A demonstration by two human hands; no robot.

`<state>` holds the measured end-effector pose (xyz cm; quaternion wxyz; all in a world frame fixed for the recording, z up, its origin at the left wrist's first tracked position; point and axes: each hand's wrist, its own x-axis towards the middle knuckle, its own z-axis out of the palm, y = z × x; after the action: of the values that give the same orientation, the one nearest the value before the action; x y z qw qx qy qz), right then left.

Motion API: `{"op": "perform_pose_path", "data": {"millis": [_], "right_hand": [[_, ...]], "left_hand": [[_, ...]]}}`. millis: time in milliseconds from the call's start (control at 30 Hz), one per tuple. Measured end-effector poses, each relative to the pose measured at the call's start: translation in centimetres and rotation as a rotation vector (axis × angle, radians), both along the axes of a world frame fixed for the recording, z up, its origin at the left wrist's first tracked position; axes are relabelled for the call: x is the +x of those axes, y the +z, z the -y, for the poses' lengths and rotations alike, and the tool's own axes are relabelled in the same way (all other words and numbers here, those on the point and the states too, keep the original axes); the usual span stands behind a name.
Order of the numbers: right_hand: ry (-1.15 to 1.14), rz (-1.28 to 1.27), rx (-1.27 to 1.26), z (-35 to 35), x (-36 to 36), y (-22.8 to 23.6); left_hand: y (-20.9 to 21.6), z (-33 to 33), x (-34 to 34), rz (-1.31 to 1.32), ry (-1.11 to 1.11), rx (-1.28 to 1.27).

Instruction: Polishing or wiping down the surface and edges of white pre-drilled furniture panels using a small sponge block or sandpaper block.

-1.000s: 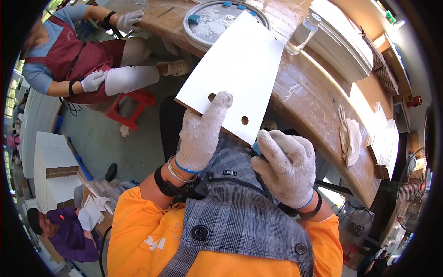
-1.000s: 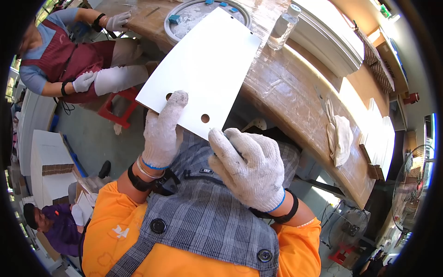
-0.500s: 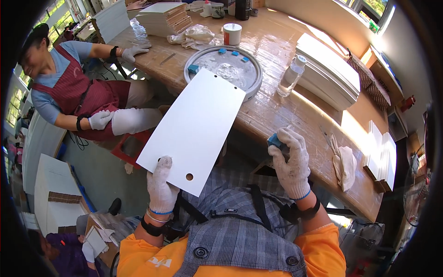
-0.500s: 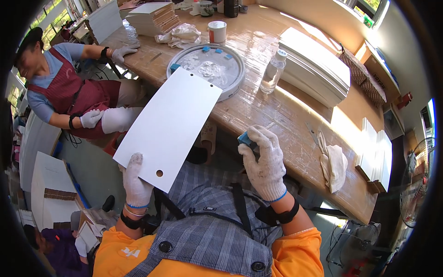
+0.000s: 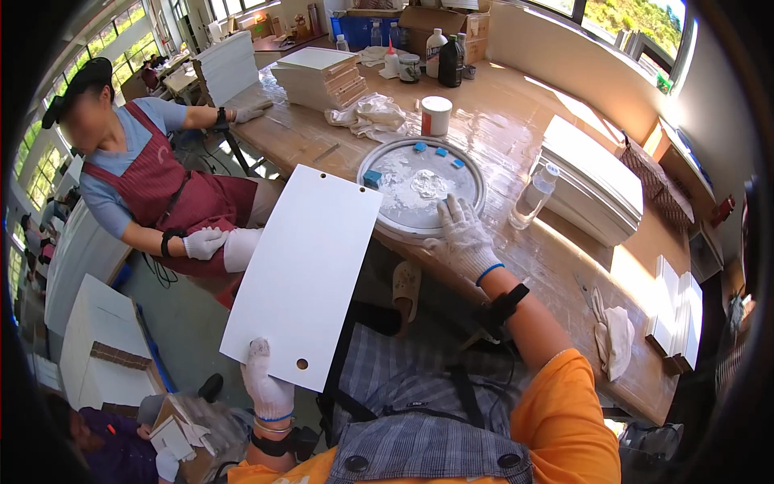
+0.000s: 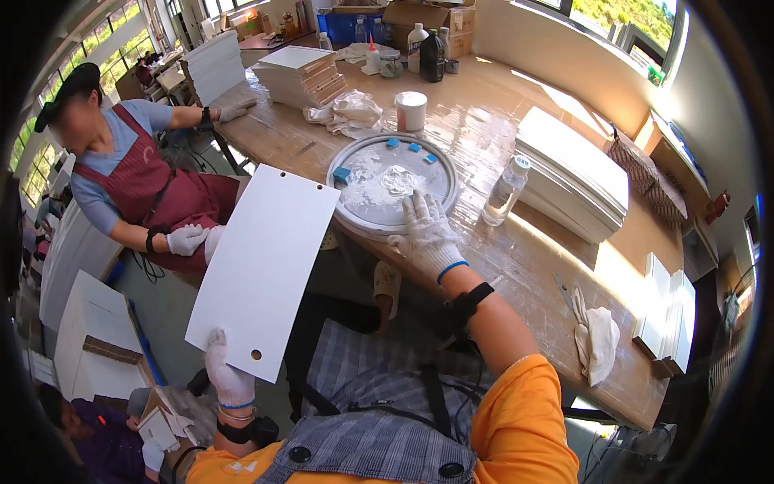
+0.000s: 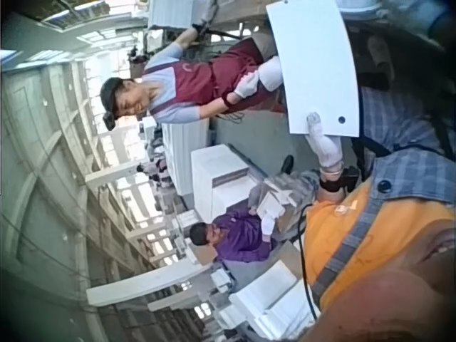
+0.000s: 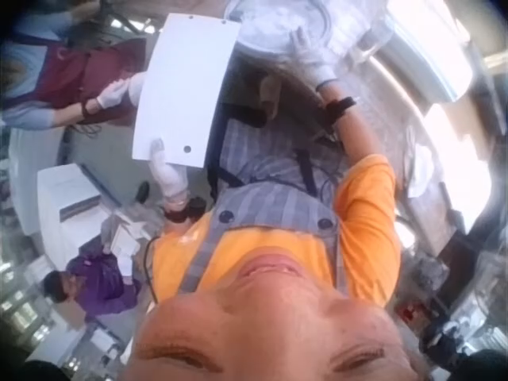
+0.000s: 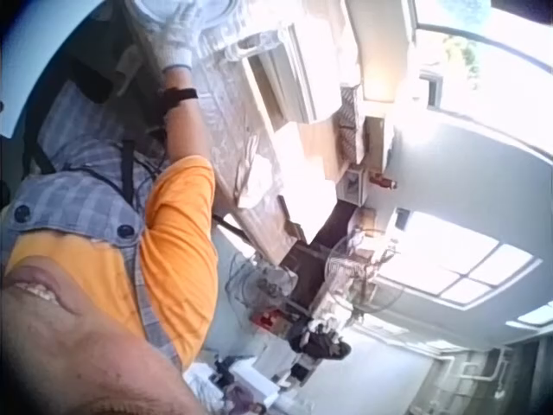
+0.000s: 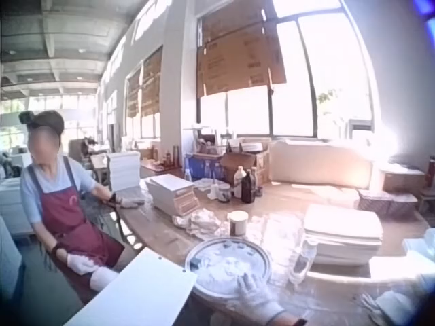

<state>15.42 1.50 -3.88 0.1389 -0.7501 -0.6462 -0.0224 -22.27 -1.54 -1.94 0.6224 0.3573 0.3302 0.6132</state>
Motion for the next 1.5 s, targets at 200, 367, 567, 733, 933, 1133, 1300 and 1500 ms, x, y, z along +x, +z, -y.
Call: {"op": "perform_pose_path", "data": {"millis": [200, 367, 567, 733, 933, 1133, 1300, 1500], "right_hand": [[-0.046, 0.137, 0.092, 2.2, -1.6, 1.3], [0.232, -0.254, 0.363, 7.6, -7.1, 7.2], [0.373, -0.503, 0.407, 12.7, -11.5, 12.4], [0.165, -0.854, 0.332, 18.0, -9.4, 10.3], [-0.082, -1.036, 1.037, 25.0, -6.4, 5.1], [-0.714, -0.129, 0.925, 35.9, 0.3, 5.1], [-0.785, -0.442, 1.221, 43.3, 4.2, 1.1], [-0.561, -1.356, 1.739, 48.7, 11.4, 3.0]], "left_hand": [[0.1, -1.2, 1.3, -0.012, -0.024, 0.095], [1.3, -1.5, 5.3, -0.197, 0.104, 0.41], [7.8, -1.2, 11.9, -1.007, 0.002, 1.394], [11.2, 2.3, 18.4, -0.879, 0.043, 1.797], [11.1, 9.5, 25.2, -0.852, -0.29, 2.011], [9.3, 16.7, 30.3, -0.516, -0.7, 2.02], [8.9, 17.4, 30.9, -0.408, -0.822, 2.046], [5.7, 13.3, 31.5, -0.63, -0.747, 1.981]]}}
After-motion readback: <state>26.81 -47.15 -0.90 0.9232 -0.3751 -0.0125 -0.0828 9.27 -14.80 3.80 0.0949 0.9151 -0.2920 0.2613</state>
